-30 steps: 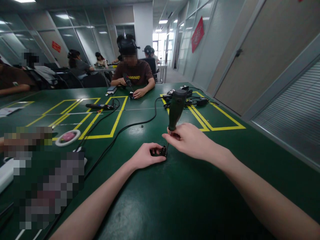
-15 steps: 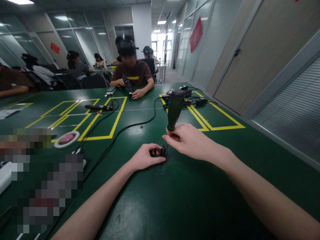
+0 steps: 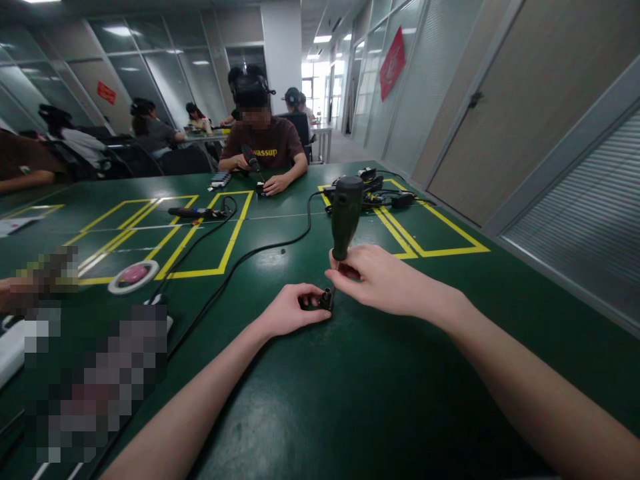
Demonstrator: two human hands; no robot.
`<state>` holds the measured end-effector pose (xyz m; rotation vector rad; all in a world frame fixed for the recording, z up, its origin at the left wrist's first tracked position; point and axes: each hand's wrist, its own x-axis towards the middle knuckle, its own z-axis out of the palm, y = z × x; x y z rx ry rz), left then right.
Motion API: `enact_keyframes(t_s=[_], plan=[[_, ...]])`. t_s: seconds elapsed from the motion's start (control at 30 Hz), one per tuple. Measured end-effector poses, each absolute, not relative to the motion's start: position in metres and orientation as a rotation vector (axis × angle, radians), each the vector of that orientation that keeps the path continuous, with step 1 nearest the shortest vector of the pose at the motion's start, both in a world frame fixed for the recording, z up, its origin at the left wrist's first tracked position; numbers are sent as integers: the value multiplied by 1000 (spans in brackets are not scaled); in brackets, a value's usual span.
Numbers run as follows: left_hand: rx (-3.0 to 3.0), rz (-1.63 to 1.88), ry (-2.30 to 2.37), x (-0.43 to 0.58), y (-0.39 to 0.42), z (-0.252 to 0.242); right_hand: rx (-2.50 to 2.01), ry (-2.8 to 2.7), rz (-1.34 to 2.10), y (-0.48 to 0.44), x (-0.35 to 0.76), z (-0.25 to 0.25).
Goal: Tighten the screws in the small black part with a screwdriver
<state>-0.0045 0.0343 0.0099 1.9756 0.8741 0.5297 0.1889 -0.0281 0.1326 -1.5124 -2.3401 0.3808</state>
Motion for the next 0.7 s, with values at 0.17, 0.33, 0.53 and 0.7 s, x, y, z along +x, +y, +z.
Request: enact_keyframes(t_s=[0.17, 0.33, 0.53, 0.7], plan=[[1969, 522, 866, -4, 34, 11, -1484, -2362, 400, -28, 191, 133], [1960, 522, 861, -5, 34, 11, -1475, -2362, 407, -28, 191, 134], [1968, 518, 870, -5, 35, 10, -1491, -2320, 363, -28, 194, 134], [1948, 513, 857, -5, 35, 9, -1481, -2212, 382, -27, 196, 135]])
